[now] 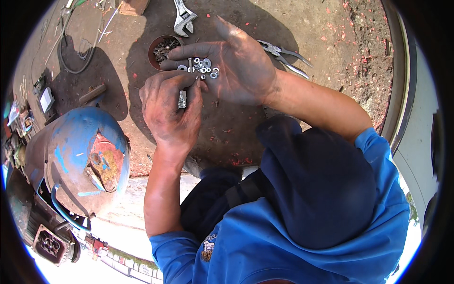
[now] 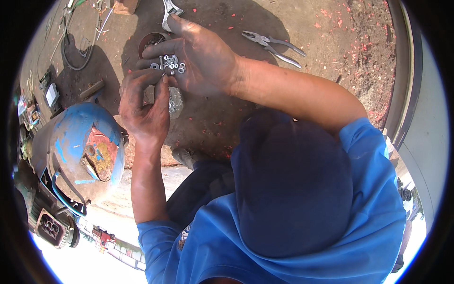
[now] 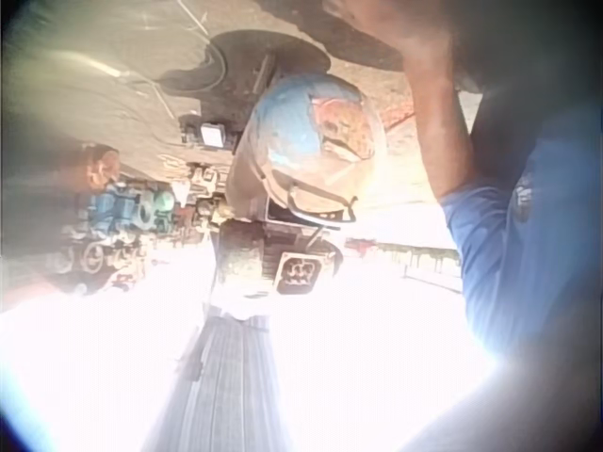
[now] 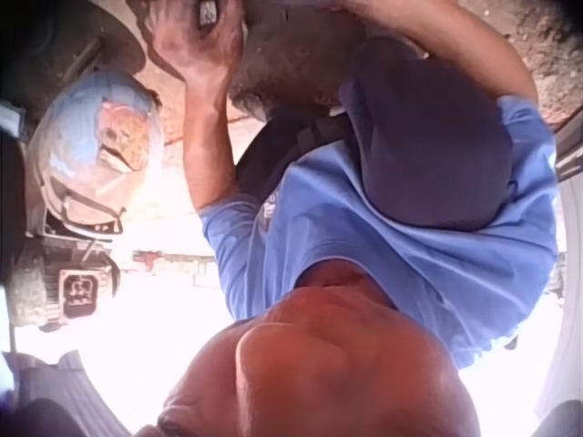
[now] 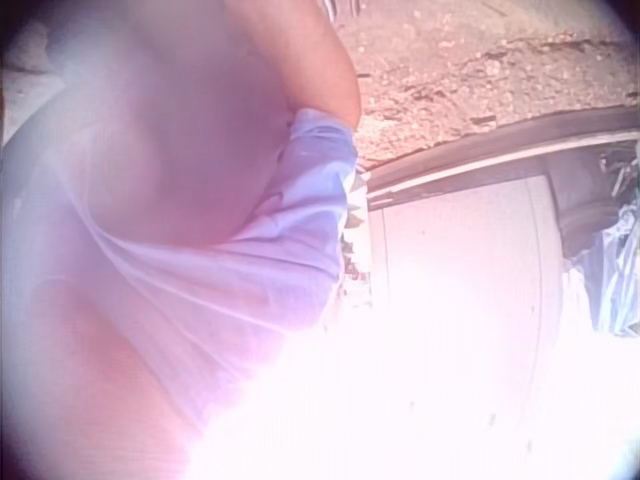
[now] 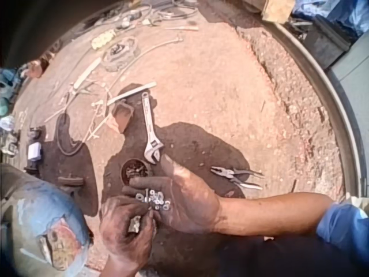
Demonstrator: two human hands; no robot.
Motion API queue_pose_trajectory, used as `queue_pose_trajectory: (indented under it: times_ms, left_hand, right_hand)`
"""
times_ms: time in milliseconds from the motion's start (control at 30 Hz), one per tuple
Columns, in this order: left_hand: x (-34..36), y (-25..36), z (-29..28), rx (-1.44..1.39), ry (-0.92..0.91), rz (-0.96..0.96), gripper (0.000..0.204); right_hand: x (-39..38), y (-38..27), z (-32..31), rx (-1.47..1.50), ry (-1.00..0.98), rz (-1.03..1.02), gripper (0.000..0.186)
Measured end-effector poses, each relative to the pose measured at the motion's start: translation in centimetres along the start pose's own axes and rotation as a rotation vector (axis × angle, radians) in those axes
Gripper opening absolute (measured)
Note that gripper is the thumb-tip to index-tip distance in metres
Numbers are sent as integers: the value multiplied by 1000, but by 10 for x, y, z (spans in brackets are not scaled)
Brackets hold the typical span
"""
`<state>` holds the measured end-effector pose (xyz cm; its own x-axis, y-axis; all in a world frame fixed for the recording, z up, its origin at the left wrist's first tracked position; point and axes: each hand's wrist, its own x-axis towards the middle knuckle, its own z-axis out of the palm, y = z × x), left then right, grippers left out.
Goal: The person is repairing a piece of machinery, likely a motor or pump, using pliers and a wrench. They are seen removing and adjusting small metal parts, sorting through a container of nuts and bolts, and using tools to tighten or loosen components.
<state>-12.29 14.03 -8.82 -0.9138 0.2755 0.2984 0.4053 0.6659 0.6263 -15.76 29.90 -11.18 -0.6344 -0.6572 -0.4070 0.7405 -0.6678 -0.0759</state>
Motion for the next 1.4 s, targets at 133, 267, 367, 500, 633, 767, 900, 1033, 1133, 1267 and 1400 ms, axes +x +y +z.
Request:
queue_pose_trajectory:
  times_ms: [133,267,367,500,633,767,900,1033,1133,1267,1400]
  left_hand:
    - [0,5,-1,-155,54,-180,17]
    - [-3,-5,-1,-273,161,-238,17]
    - [-4,-8,-3,-218,195,-164,20]
    - [-10,-7,-7,-264,236,-209,21]
    - [-11,-13,-14,-483,370,-399,18]
    - [-10,-23,-28,-585,413,-451,13]
    - [-15,-24,-30,-626,427,-514,11]
    - [-21,-27,-33,-676,442,-552,11]
    - [-22,-40,-37,-521,438,-434,10]
    - [-10,-30,-68,-578,436,-471,9]
    - [-23,-31,-101,-714,304,-660,9]
  right_hand:
    - [0,1,-2,-15,-20,-22,78]
    - [0,-1,0,-16,3,-42,83]
    - [1,-1,0,7,-15,-52,84]
    - [4,3,-2,34,-54,-31,85]
    - [6,7,-4,45,-63,4,85]
    - [8,11,-6,71,-103,66,82]
    - [12,16,-7,72,-123,102,81]
    - [14,22,-7,48,-151,119,76]
    - [17,30,-8,-253,40,112,57]
    - [33,46,-1,-836,228,31,26]
    - [50,81,12,-1362,-23,-262,21]
